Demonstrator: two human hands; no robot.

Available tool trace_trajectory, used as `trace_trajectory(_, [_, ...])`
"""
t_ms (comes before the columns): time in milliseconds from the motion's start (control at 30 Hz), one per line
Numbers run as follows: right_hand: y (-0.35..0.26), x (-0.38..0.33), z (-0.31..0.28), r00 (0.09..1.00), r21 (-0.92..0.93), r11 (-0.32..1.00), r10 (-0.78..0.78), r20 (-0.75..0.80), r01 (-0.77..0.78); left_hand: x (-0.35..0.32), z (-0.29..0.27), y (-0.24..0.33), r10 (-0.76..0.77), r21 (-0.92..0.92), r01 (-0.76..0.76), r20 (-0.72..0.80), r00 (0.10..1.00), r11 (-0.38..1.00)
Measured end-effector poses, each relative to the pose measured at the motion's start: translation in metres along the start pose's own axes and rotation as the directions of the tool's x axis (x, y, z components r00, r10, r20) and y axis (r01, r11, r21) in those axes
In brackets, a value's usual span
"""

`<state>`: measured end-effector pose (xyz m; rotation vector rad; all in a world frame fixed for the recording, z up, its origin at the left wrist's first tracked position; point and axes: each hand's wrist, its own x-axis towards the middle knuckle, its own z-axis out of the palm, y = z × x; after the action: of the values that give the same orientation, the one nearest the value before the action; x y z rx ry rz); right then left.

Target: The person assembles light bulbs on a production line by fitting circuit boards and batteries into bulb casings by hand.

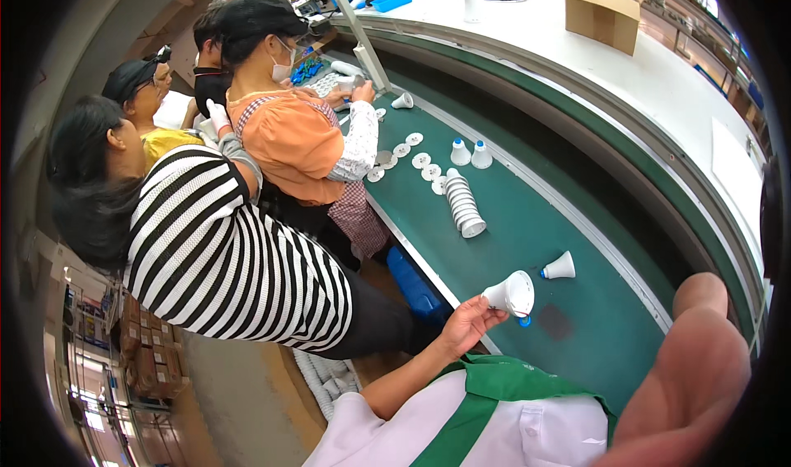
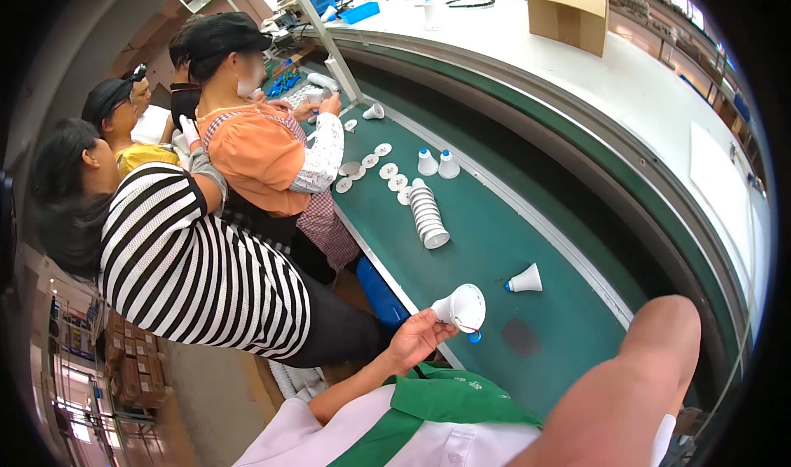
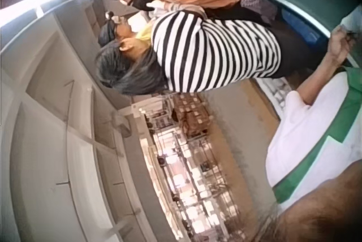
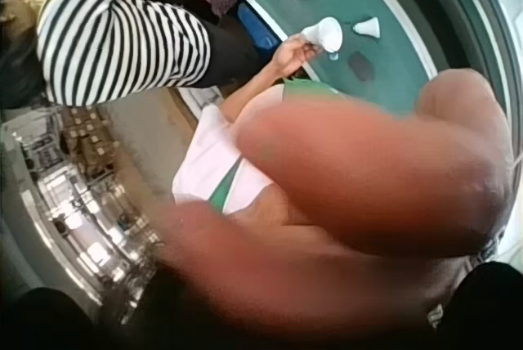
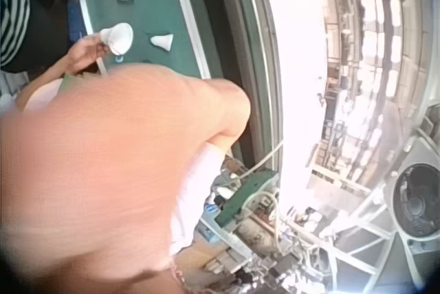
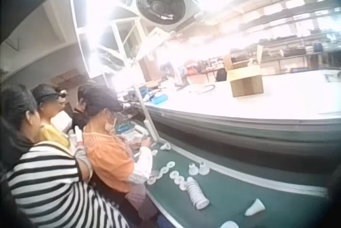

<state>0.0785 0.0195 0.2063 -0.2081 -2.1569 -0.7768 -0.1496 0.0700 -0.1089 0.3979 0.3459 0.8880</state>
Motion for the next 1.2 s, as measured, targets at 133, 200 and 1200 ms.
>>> trace_trajectory(133, [0.025,0.11,0.053,0.968,-0.05,0.972,0.231,0.096,-0.228,0.004,0.002,0.004,-0.007,-0.001,0.007,-0.02,1.0,1.0])
trace_trajectory(200, [0.029,0.127,0.054,0.935,-0.089,0.943,0.33,0.131,-0.32,0.011,-0.002,-0.003,-0.038,-0.013,0.038,-0.041,0.998,0.999])
trace_trajectory(1200, [-0.038,-0.165,0.149,0.124,0.122,0.071,0.85,0.512,-0.99,0.102,0.025,0.042,-0.065,-0.149,0.074,0.066,0.996,0.986])
